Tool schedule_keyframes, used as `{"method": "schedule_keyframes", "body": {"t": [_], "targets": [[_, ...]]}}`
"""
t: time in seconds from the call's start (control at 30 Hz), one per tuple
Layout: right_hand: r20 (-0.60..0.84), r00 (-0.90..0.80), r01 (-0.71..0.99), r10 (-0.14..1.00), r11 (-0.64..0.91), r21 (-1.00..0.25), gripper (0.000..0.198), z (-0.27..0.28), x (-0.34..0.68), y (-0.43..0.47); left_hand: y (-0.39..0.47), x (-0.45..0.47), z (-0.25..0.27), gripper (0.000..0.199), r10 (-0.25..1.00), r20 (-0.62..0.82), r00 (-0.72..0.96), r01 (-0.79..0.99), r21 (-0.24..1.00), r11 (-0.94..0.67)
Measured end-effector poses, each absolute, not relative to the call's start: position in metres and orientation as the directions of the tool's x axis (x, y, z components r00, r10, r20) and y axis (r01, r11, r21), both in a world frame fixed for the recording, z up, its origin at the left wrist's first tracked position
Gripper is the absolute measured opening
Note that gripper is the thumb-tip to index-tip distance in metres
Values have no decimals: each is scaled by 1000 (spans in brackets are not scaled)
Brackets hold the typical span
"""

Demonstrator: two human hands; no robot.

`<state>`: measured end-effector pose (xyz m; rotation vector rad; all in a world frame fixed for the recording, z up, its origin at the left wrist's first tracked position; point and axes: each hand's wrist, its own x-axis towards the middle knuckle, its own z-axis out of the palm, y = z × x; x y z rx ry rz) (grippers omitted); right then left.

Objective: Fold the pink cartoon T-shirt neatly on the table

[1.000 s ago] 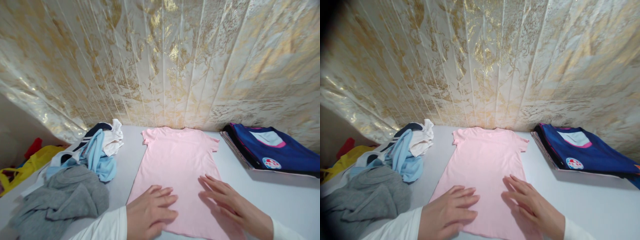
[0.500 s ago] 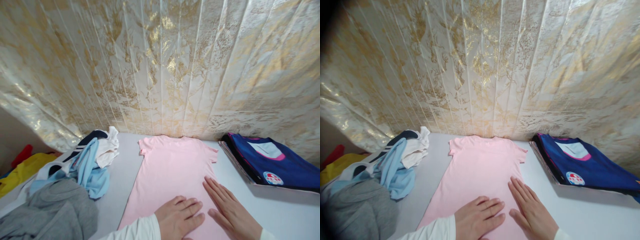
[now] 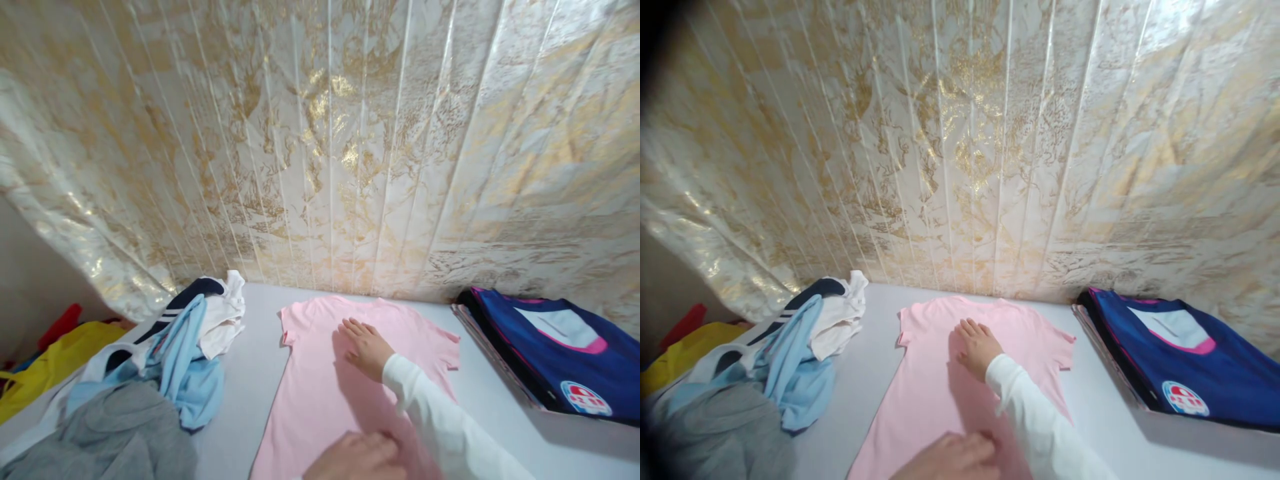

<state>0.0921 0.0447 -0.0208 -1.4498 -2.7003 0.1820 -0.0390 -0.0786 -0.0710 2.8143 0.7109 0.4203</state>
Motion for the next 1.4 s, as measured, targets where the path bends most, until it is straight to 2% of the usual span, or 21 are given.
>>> {"method": "schedule_keyframes", "body": {"t": [0.03,0.1,0.2,0.27,0.37,0.43,0.53,0.63,0.87,1.07,1.13,1.27,1.4], "targets": [[7,-527,841,850,523,-136,52,-24,88,51,-63,-51,-57,32,557,201,806,489,305,-817],[29,-504,854,863,504,-130,48,-34,85,59,-24,-71,-35,40,806,199,557,727,353,-590],[117,-509,841,853,521,-143,50,-53,86,63,38,-81,-26,46,902,223,369,844,327,-425],[167,-516,828,840,539,-153,52,-63,87,64,70,-76,-35,46,925,220,309,881,300,-366],[166,-481,850,861,504,-152,53,-70,97,72,93,-67,-54,41,943,209,259,919,248,-307],[124,-365,916,923,380,-131,53,-70,113,82,97,-65,-62,43,951,198,236,936,215,-277],[61,-109,991,992,113,-68,54,-69,144,96,97,-69,-67,48,961,169,220,953,175,-248],[50,6,1000,999,-5,-29,55,-72,165,102,97,-71,-67,50,967,148,209,963,143,-230],[116,40,998,992,-35,-47,57,-80,161,100,98,-71,-63,54,976,110,186,976,96,-197],[128,45,996,991,-35,-79,59,-82,162,101,107,-103,-53,58,995,14,99,990,95,-100],[131,44,992,990,-28,-121,60,-82,163,101,106,-121,-48,60,1000,1,19,996,89,-19],[144,52,926,988,6,-378,59,-73,161,104,92,-156,-39,61,989,33,-147,985,94,143],[172,-61,844,983,143,-517,50,-52,128,108,84,-172,-33,42,972,66,-226,965,150,214]]}}
